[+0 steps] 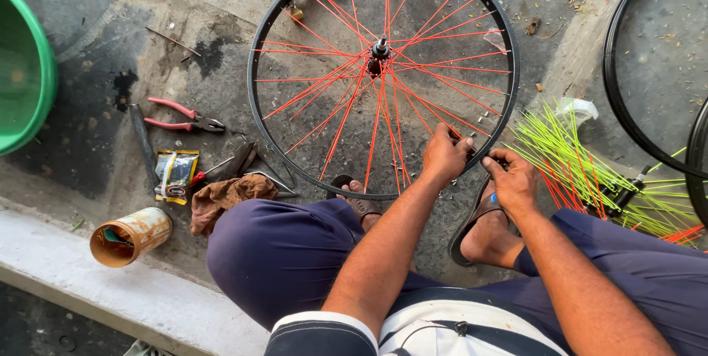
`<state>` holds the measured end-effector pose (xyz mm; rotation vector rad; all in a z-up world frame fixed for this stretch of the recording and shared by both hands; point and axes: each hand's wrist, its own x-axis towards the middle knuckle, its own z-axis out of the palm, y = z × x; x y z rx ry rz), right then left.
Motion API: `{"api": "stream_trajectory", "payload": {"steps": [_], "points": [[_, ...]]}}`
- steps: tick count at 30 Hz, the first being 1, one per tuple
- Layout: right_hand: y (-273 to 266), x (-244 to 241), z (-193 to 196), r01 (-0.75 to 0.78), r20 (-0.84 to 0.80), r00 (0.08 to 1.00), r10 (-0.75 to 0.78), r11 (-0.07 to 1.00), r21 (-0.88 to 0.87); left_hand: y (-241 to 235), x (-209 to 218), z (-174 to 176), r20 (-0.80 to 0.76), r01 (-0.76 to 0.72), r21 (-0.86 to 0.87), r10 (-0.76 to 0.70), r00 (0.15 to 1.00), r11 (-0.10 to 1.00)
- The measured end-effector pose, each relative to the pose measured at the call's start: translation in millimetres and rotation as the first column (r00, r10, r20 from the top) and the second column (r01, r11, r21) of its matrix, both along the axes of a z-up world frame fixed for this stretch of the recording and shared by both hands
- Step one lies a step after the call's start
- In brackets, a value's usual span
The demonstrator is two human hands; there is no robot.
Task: The person sits on the ground and laces orange spokes into a bicycle wheel rim, threading each spoke through the rim holes and securing them with nipples. The person rotates the wheel to access different sections and continues lacing spokes around the circumference.
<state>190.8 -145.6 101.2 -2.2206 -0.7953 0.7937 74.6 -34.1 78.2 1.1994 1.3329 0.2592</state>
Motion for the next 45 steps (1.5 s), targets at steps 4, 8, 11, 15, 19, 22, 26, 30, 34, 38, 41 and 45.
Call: {"api": "stream_trajectory", "payload": {"steps": [4, 8, 11, 15, 19, 22, 26, 30, 34, 38, 41, 45], "points": [[2, 5, -7, -0.068, 0.079, 0.994, 0.072, 0.996, -0.06, 2, 1, 0, -0.05, 0.028, 0.067, -0.024, 0.998, 0.997], [-4, 5, -17, -0.02, -0.205, 0.978, 0.036, 0.997, 0.08, -2, 0, -3, -0.062, 0.028, 0.096, -0.023, 0.998, 0.995], [-2, 5, -23, 0.021, -0.339, 0.941, 0.022, 0.992, 0.122, 0, 2, -3, -0.072, 0.035, 0.085, -0.029, 0.997, 0.996], [-6, 5, -28, 0.021, -0.225, 0.974, -0.009, 0.999, 0.05, -1, 3, -3, -0.072, 0.043, 0.084, -0.036, 0.997, 0.996], [-6, 5, -32, 0.055, -0.349, 0.937, -0.014, 0.993, 0.108, 0, 1, -3, -0.067, 0.044, 0.075, -0.039, 0.997, 0.996], [-8, 7, -33, 0.057, -0.361, 0.932, -0.015, 0.993, 0.105, -1, 2, -2, -0.079, 0.052, 0.076, -0.045, 0.996, 0.996], [-9, 8, -34, 0.052, -0.342, 0.94, -0.015, 0.994, 0.099, 0, 1, 3, -0.077, 0.058, 0.055, -0.054, 0.996, 0.997], [-8, 10, -41, 0.148, -0.481, 0.874, -0.067, 0.98, 0.133, 6, -2, 17, -0.055, 0.054, 0.037, -0.051, 0.997, 0.998], [-11, 22, -52, 0.213, -0.744, 0.665, -0.064, 0.971, 0.107, 16, -9, 39, -0.215, 0.24, 0.099, -0.215, 0.953, 0.966], [-4, 35, -71, 0.212, -0.765, 0.643, -0.018, 0.965, 0.156, 41, -18, 43, -0.223, 0.334, 0.804, -0.272, 0.936, 0.491], [-10, 38, -81, 0.202, -0.733, 0.68, -0.029, 0.968, 0.15, 67, -4, 29, -0.539, 0.821, 0.537, -0.668, 0.512, 0.195], [-9, 36, -85, 0.237, -0.723, 0.688, -0.059, 0.96, 0.147, 81, 11, 7, -0.347, 0.88, 0.392, -0.843, 0.411, 0.268]]}}
